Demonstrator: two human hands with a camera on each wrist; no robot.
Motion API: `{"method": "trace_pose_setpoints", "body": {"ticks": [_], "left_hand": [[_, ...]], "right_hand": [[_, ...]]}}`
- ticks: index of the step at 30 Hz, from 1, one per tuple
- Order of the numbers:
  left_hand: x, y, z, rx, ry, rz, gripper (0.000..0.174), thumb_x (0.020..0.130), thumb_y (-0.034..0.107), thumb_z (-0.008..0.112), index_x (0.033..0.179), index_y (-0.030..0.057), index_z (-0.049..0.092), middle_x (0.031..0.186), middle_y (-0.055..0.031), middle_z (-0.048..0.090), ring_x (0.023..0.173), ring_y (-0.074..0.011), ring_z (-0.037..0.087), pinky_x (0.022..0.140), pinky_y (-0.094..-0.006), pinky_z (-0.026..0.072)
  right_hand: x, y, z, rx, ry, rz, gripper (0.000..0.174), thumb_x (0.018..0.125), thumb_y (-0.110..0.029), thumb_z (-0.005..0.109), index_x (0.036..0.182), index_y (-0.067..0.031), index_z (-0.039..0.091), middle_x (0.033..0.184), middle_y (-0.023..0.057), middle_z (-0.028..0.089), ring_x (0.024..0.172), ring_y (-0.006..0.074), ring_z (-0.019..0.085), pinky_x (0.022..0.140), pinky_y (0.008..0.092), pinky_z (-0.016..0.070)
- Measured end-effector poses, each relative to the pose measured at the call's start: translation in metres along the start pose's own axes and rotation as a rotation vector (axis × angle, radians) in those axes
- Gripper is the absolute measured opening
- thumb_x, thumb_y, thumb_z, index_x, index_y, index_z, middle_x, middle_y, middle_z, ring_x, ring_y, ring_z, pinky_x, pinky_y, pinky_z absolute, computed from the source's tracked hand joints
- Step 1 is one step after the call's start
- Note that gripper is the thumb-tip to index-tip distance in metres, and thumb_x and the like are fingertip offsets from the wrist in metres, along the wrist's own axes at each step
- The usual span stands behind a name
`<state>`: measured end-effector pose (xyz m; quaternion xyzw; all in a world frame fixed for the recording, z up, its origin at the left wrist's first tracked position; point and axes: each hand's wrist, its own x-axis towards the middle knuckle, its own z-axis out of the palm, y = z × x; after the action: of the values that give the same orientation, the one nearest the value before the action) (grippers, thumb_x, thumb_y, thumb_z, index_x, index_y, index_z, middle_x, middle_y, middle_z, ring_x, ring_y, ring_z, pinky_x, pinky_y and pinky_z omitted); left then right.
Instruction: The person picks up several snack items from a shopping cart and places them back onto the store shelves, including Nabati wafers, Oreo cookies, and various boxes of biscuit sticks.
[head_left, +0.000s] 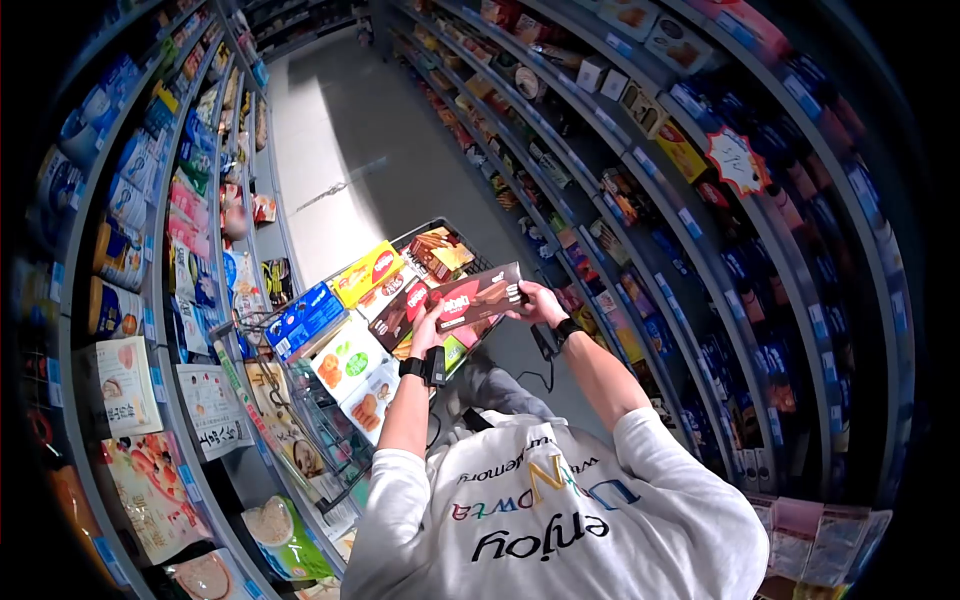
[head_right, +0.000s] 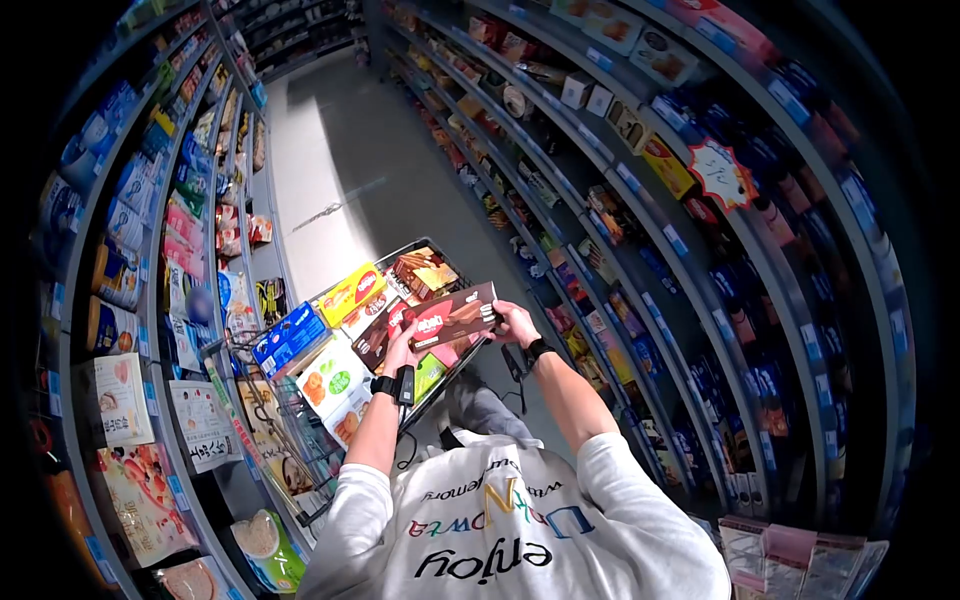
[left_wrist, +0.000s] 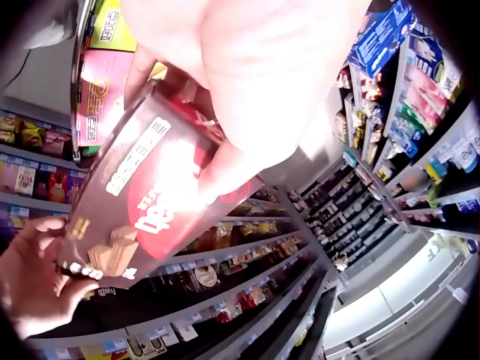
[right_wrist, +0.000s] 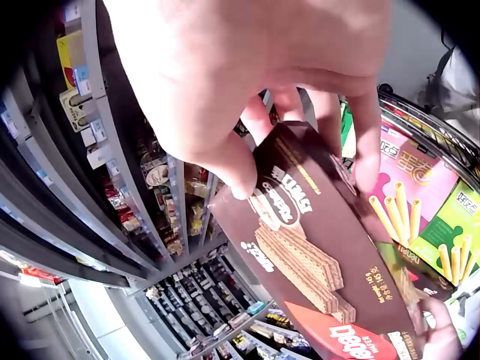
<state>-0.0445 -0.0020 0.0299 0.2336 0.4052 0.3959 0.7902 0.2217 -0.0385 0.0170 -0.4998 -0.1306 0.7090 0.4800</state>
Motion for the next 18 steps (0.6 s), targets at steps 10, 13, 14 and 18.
{"method": "trace_pose_setpoints", "body": {"ticks": [10, 13, 14, 18], "left_hand": [[0.015, 0.025, 0.023, -0.111, -0.231, -0.112, 0.041, 0.090, 0.044, 0.041, 0.122, 0.0177, 0.039, 0.119, -0.0066, 0.049, 0.106, -0.0271, 0.051, 0.081, -0.0557, 0.0434], [0.013, 0.030, 0.033, -0.089, -0.222, -0.072, 0.040, 0.090, 0.039, 0.045, 0.122, 0.0156, 0.039, 0.119, -0.0077, 0.048, 0.107, -0.0278, 0.050, 0.082, -0.0562, 0.0431], [0.012, 0.033, 0.039, -0.076, -0.240, -0.068, 0.041, 0.090, 0.039, 0.045, 0.122, 0.0146, 0.038, 0.119, -0.0084, 0.047, 0.107, -0.0279, 0.050, 0.083, -0.0560, 0.0431], [0.007, 0.037, 0.051, 0.004, -0.213, -0.034, 0.046, 0.090, 0.044, 0.041, 0.123, 0.0128, 0.041, 0.117, -0.0089, 0.053, 0.107, -0.0256, 0.052, 0.088, -0.0520, 0.0403]], "right_hand": [[-0.057, -0.031, 0.015, 0.097, 0.016, -0.117, 0.044, 0.086, -0.047, 0.047, 0.113, -0.0122, 0.053, 0.106, 0.0003, 0.060, 0.099, 0.0169, 0.055, 0.085, 0.0416, 0.0475], [-0.067, -0.039, 0.016, 0.112, 0.028, -0.163, 0.042, 0.087, -0.045, 0.046, 0.112, -0.0118, 0.052, 0.108, 0.0027, 0.059, 0.099, 0.0182, 0.055, 0.080, 0.0392, 0.0508], [-0.067, -0.039, 0.014, 0.110, 0.036, -0.179, 0.043, 0.087, -0.045, 0.047, 0.111, -0.0107, 0.053, 0.105, 0.0032, 0.060, 0.097, 0.0176, 0.056, 0.079, 0.0398, 0.0514], [-0.067, -0.041, 0.006, 0.183, 0.004, -0.188, 0.040, 0.085, -0.042, 0.053, 0.112, -0.0126, 0.051, 0.113, 0.0061, 0.053, 0.098, 0.0218, 0.055, 0.073, 0.0430, 0.0539]]}}
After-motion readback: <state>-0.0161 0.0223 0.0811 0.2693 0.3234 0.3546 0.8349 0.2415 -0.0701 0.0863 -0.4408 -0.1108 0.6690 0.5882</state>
